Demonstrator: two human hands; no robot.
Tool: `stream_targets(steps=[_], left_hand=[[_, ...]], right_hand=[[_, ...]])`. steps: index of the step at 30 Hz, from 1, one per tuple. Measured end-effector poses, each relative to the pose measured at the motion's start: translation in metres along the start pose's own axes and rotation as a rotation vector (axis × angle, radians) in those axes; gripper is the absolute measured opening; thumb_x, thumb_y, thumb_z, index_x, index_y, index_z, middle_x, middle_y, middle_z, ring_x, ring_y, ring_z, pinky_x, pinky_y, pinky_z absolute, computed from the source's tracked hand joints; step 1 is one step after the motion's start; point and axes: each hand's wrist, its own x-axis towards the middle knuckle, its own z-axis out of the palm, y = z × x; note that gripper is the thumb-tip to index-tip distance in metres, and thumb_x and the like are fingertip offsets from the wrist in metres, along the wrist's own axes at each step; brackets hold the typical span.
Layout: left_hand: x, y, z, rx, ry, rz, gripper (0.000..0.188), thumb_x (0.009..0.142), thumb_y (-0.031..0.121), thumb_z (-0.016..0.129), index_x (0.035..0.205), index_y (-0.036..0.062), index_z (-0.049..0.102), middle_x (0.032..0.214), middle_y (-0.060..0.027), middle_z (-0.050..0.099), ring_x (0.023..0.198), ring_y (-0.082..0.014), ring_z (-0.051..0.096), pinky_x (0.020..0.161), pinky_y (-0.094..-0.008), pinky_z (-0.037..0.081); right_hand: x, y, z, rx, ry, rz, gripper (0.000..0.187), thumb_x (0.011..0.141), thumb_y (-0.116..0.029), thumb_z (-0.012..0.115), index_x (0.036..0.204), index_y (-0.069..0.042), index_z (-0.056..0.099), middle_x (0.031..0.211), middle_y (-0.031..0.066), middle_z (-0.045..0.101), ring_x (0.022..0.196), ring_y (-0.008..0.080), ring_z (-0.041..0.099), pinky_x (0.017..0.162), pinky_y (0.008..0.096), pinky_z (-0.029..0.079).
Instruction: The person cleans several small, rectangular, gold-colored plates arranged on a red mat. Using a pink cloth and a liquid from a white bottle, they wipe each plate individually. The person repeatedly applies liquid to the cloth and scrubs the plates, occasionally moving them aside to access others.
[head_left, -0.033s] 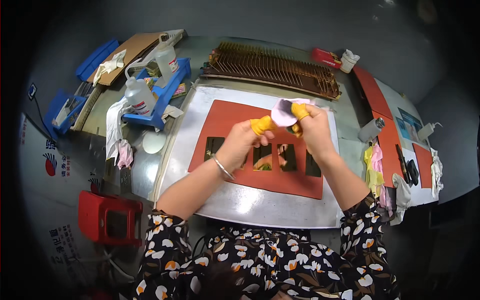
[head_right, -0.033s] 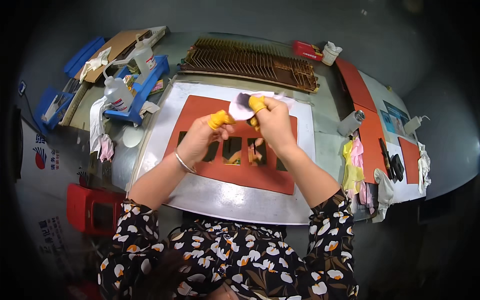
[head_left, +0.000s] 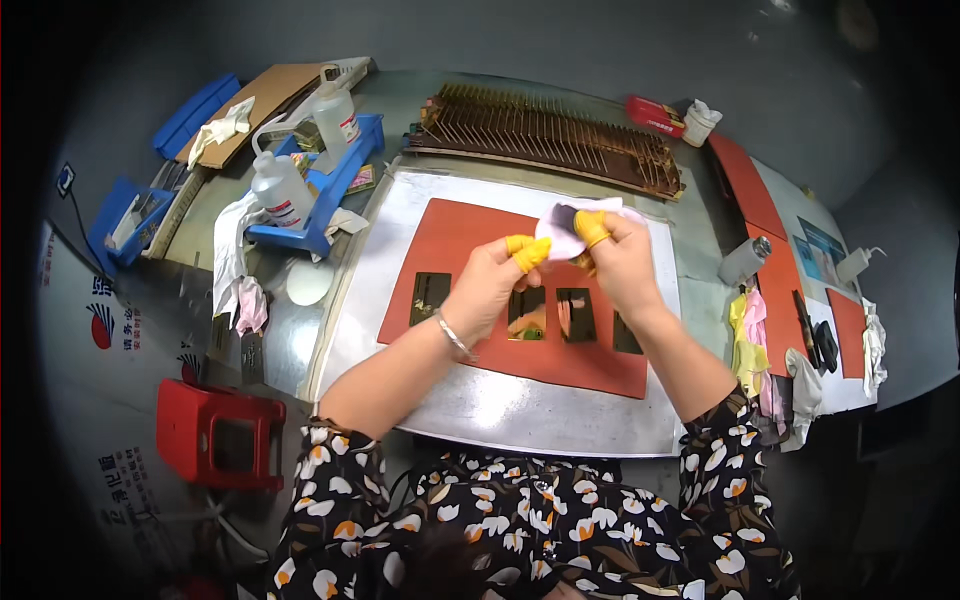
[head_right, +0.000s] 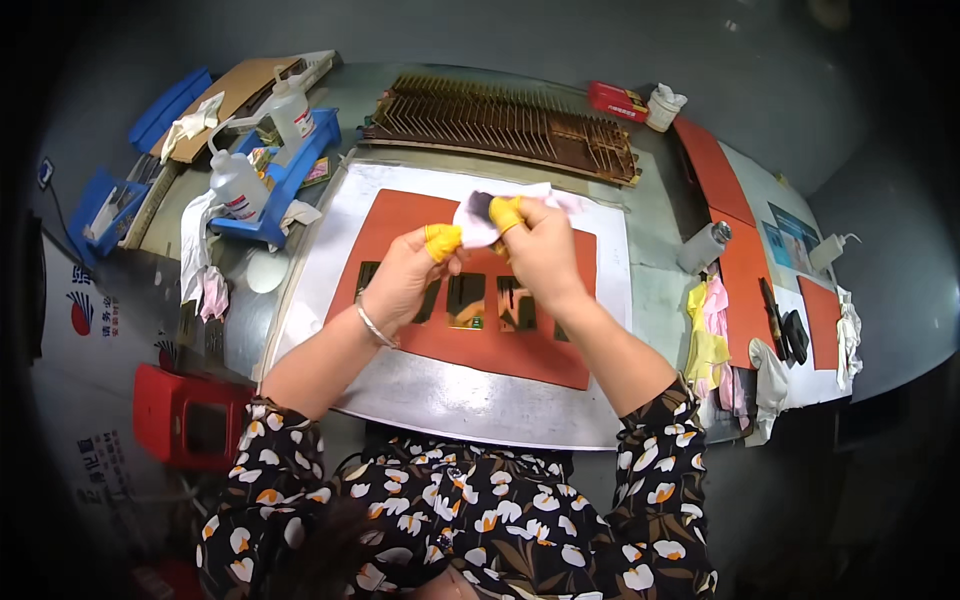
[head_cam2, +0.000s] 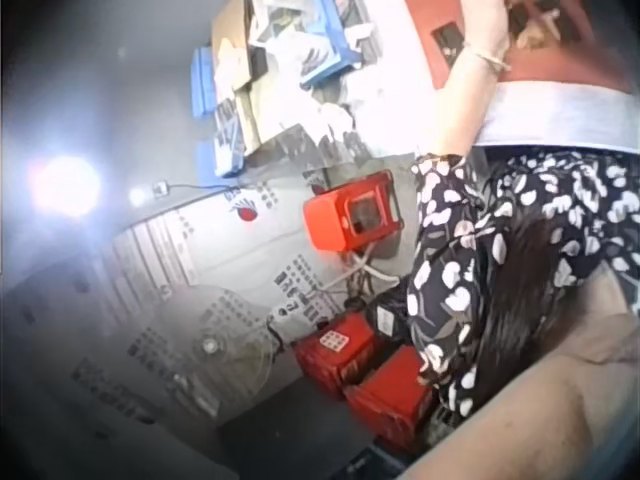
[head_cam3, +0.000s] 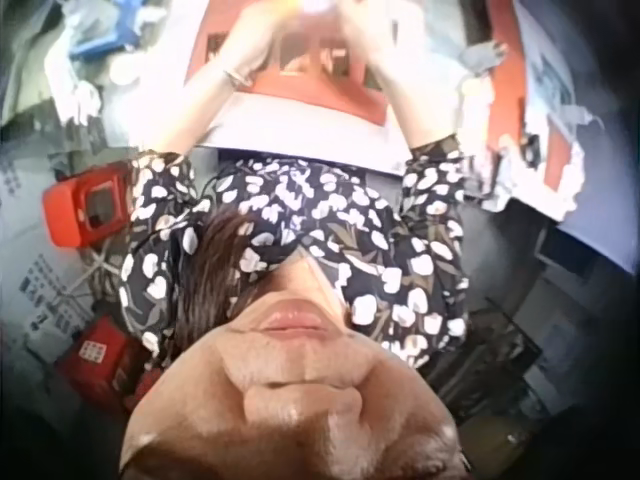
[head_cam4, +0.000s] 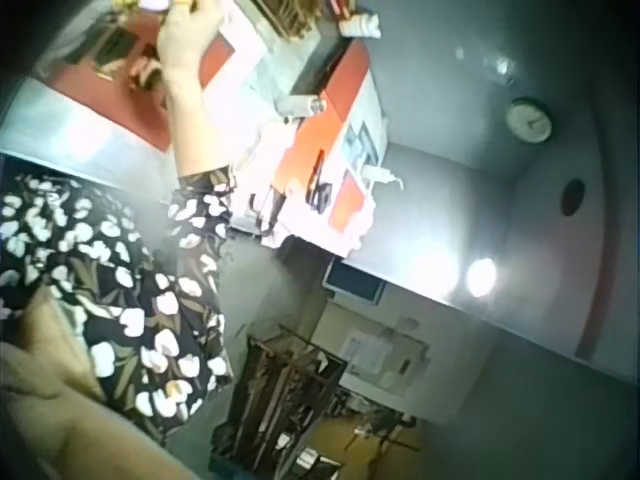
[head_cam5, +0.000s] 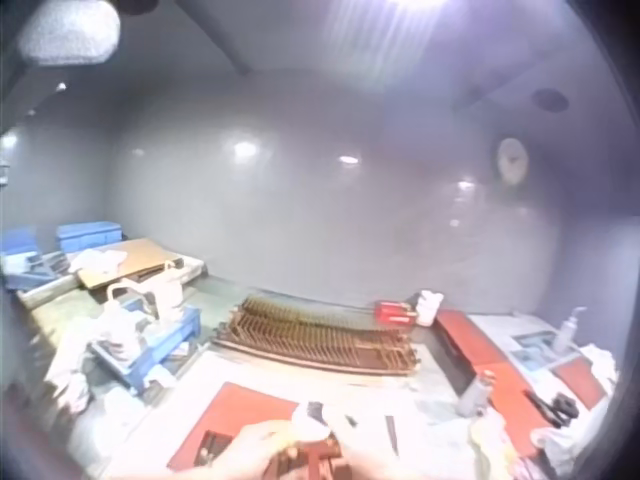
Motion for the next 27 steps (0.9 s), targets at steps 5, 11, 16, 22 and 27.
stream_targets(steps=[5,11,16,22,27], left_hand=[[0.017,-0.003,-0.024,-0.296,-0.035,0.194,0.018,0.089,0.008,0.051,0.104,-0.0002,0.057,0.103,-0.0051,0.061,0.096,-0.0135,0.056,0.092,-0.0284,0.040],[0.022,0.027,-0.053,-0.518,-0.282,0.061,0.032,0.091,0.014,0.043,0.115,-0.0049,0.053,0.112,-0.0124,0.060,0.104,-0.0199,0.057,0.093,-0.0326,0.044],[0.016,0.043,-0.068,-0.314,-0.315,0.054,0.028,0.093,0.016,0.043,0.111,-0.0016,0.055,0.107,-0.0092,0.060,0.097,-0.0173,0.059,0.090,-0.0300,0.045],[0.006,0.041,-0.069,0.245,-0.155,0.090,0.023,0.095,0.016,0.044,0.107,0.0010,0.057,0.094,-0.0013,0.061,0.086,-0.0073,0.056,0.078,-0.0224,0.045],[-0.001,0.050,-0.067,0.073,-0.065,-0.150,0.027,0.094,0.025,0.048,0.101,0.0020,0.060,0.090,-0.0013,0.062,0.079,-0.0070,0.058,0.071,-0.0218,0.047]], right_hand=[[-0.001,-0.025,0.001,-0.316,-0.151,-0.208,0.019,0.087,-0.011,0.056,0.074,0.002,0.061,0.064,0.0048,0.060,0.053,0.0067,0.049,0.050,0.0255,0.041],[0.073,-0.052,0.010,-0.099,-0.361,-0.026,0.031,0.094,-0.029,0.047,0.090,-0.002,0.061,0.083,0.0028,0.059,0.069,0.0094,0.052,0.062,0.0257,0.043],[0.074,-0.046,0.032,-0.077,-0.724,0.234,0.029,0.090,-0.031,0.055,0.080,-0.005,0.064,0.065,-0.0029,0.053,0.054,0.0062,0.042,0.050,0.0248,0.037],[0.072,-0.040,0.034,-0.093,-0.909,0.357,0.021,0.086,-0.023,0.061,0.082,-0.003,0.065,0.067,0.0003,0.059,0.053,0.0034,0.048,0.047,0.0193,0.039],[0.065,-0.034,0.023,-0.181,-0.739,0.264,0.020,0.083,-0.020,0.064,0.076,-0.002,0.063,0.065,0.0004,0.058,0.053,0.0042,0.049,0.045,0.0213,0.037]])
